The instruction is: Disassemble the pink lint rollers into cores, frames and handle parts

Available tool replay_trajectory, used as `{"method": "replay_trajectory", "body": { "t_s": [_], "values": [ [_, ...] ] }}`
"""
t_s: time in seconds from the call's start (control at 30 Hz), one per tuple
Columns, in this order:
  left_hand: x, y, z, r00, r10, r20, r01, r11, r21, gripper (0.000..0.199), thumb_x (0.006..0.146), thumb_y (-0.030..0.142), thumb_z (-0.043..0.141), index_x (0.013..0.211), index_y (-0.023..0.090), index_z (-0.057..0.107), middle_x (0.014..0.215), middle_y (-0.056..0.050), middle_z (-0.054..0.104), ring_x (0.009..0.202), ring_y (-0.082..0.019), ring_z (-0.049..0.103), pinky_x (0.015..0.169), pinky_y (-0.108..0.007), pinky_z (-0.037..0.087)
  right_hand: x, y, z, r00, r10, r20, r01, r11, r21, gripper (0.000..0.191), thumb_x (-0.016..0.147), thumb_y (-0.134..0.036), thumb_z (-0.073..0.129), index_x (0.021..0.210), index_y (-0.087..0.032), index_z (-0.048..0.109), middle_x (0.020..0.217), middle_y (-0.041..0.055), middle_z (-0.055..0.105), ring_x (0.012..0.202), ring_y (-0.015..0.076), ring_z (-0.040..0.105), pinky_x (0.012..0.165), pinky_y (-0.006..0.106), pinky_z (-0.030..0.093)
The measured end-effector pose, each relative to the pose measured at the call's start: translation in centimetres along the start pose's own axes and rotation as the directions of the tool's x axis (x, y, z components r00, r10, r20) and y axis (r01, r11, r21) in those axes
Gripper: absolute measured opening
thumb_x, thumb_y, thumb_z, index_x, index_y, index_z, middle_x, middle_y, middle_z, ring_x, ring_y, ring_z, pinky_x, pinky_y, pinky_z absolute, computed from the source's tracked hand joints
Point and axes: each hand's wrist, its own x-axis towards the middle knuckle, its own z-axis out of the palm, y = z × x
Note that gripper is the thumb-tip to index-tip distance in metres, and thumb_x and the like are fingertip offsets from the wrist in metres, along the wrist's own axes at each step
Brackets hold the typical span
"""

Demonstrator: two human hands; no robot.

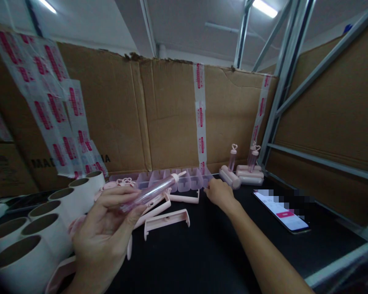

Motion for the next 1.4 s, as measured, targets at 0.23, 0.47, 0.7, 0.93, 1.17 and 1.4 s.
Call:
{"method": "replay_trajectory", "body": {
  "t_s": [0.23,0.47,0.7,0.93,1.17,1.4],
  "values": [
    [0.1,-0.5,0.3,0.955,-0.297,-0.005,0.294,0.946,-0.136,0.011,0.087,0.014,0.070,0.093,0.022,0.066,0.100,0.000,0.065,0.101,-0.013,0.065,0.090,-0.020,0.053,-1.5,-1.7,-0.7,0.997,0.065,0.045,-0.059,0.990,-0.129,0.031,0.098,-0.034,0.066,0.123,-0.016,0.064,0.125,0.0100,0.066,0.111,0.0255,0.066,0.095,0.048,0.056],
    [-0.4,-1.2,0.2,0.888,-0.459,0.028,0.453,0.864,-0.221,0.016,0.086,0.026,0.075,0.096,0.020,0.064,0.097,-0.001,0.067,0.097,-0.017,0.068,0.089,-0.025,0.056,-1.9,-1.9,-0.6,0.997,0.066,-0.040,-0.065,0.998,0.013,0.024,0.090,-0.025,0.075,0.110,-0.013,0.070,0.119,0.0133,0.070,0.112,0.0305,0.067,0.097,0.052,0.053],
    [-0.2,-0.8,0.4,0.735,-0.667,0.118,0.640,0.626,-0.446,0.024,0.085,0.029,0.078,0.096,0.018,0.060,0.092,-0.001,0.073,0.091,-0.020,0.076,0.091,-0.036,0.062,-1.7,-2.6,-3.4,0.942,-0.113,-0.316,0.260,0.841,0.475,0.027,0.102,-0.035,0.049,0.098,-0.015,0.068,0.102,0.0177,0.074,0.099,0.0297,0.072,0.089,0.041,0.054],
    [-0.7,-0.6,0.9,0.671,-0.719,0.183,0.694,0.522,-0.496,0.023,0.086,0.026,0.077,0.094,0.018,0.058,0.088,-0.001,0.074,0.094,-0.021,0.077,0.100,-0.044,0.060,-4.3,-5.7,-3.8,0.789,-0.313,-0.529,0.555,-0.008,0.832,0.023,0.103,-0.045,0.049,0.105,-0.023,0.055,0.101,0.0048,0.071,0.082,0.0167,0.070,0.076,0.030,0.056],
    [-0.9,-0.3,0.9,0.800,-0.594,0.088,0.581,0.729,-0.362,0.017,0.087,0.023,0.076,0.092,0.018,0.060,0.104,-0.001,0.066,0.100,-0.019,0.073,0.093,-0.035,0.064,-5.7,-6.3,-3.8,0.769,-0.324,-0.551,0.524,-0.174,0.834,0.014,0.096,-0.035,0.067,0.097,-0.022,0.063,0.092,0.0006,0.068,0.078,0.0143,0.066,0.075,0.028,0.054],
    [-0.6,0.1,1.2,0.972,-0.231,-0.032,0.221,0.955,-0.200,0.024,0.081,0.002,0.069,0.092,0.022,0.059,0.096,0.001,0.062,0.096,-0.011,0.066,0.089,-0.019,0.059,-6.5,-6.8,-3.8,0.781,-0.303,-0.546,0.524,-0.158,0.837,0.025,0.096,-0.037,0.067,0.118,-0.026,0.067,0.094,0.0016,0.070,0.087,0.0166,0.068,0.080,0.029,0.057]
  ]
}}
